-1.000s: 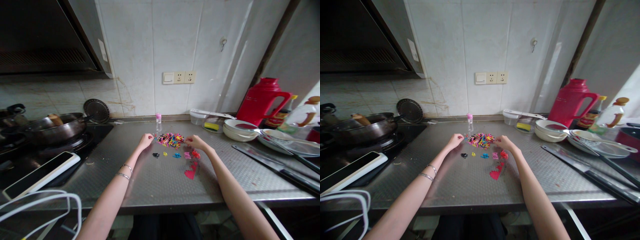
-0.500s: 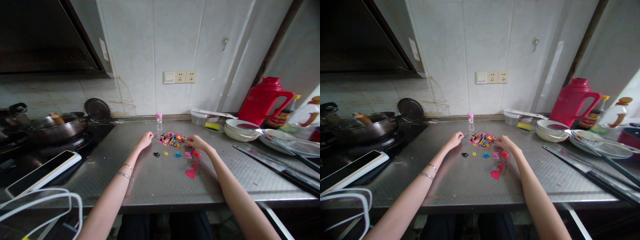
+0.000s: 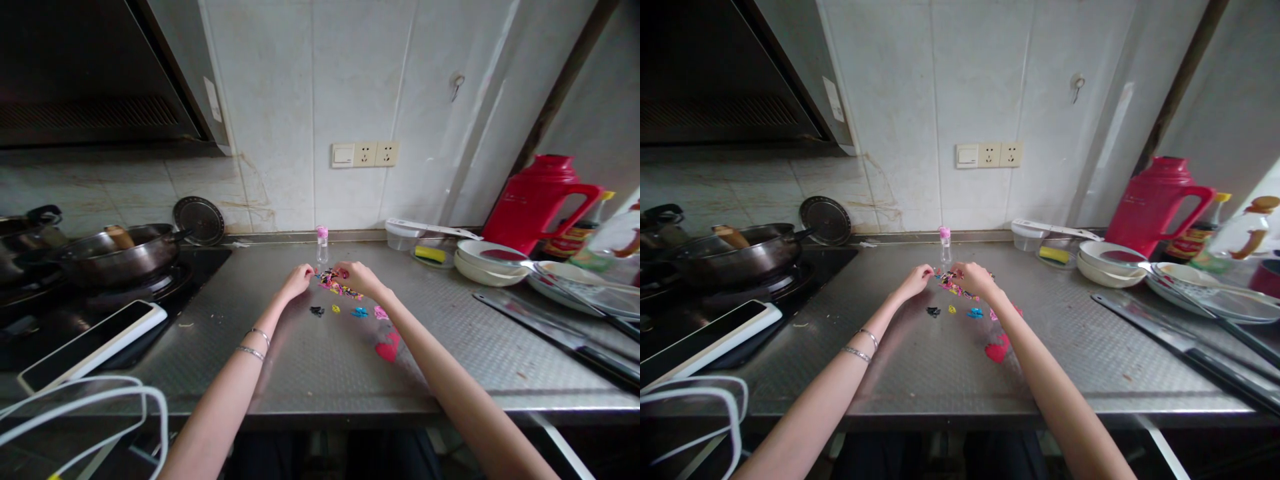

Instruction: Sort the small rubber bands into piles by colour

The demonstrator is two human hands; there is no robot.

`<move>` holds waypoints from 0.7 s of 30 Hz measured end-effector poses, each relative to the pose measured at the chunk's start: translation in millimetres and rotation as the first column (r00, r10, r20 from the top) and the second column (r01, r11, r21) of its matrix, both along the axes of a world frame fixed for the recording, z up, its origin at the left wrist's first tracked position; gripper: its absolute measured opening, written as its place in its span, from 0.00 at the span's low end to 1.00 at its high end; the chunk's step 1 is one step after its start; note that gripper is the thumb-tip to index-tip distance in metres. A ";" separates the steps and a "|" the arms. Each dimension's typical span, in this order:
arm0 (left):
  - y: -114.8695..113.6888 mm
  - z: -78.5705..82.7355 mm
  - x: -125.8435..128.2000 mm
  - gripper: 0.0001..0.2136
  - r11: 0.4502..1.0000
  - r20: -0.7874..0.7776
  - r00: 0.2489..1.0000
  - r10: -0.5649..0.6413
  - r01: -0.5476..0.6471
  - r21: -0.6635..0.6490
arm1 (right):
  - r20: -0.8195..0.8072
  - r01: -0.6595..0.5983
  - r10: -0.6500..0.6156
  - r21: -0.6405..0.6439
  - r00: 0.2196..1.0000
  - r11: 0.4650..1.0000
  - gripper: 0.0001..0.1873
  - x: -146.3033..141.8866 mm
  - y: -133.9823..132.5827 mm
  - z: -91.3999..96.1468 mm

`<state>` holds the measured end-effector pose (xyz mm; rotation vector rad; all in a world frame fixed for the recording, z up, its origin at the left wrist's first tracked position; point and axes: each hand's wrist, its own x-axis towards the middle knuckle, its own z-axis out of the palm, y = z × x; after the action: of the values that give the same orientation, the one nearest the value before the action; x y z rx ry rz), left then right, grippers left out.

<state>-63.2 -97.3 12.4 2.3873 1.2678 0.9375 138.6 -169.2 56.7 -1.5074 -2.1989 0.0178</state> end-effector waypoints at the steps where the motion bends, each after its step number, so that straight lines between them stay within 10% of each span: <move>1: -0.5 0.6 0.6 0.08 1.000 0.007 1.000 -0.008 0.008 -0.007 | 0.033 -0.010 0.010 -0.007 0.999 1.000 0.14 -10.0 0.9 1.0; 21: -6.9 7.4 8.6 0.09 0.991 0.048 0.992 -0.114 0.117 -0.058 | 0.194 0.031 -0.036 0.024 0.980 0.999 0.10 -30.4 2.3 -7.9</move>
<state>-54.6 -104.2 19.8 2.3514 1.1132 0.9000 108.1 -166.9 48.8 -1.5938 -2.3159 -0.1706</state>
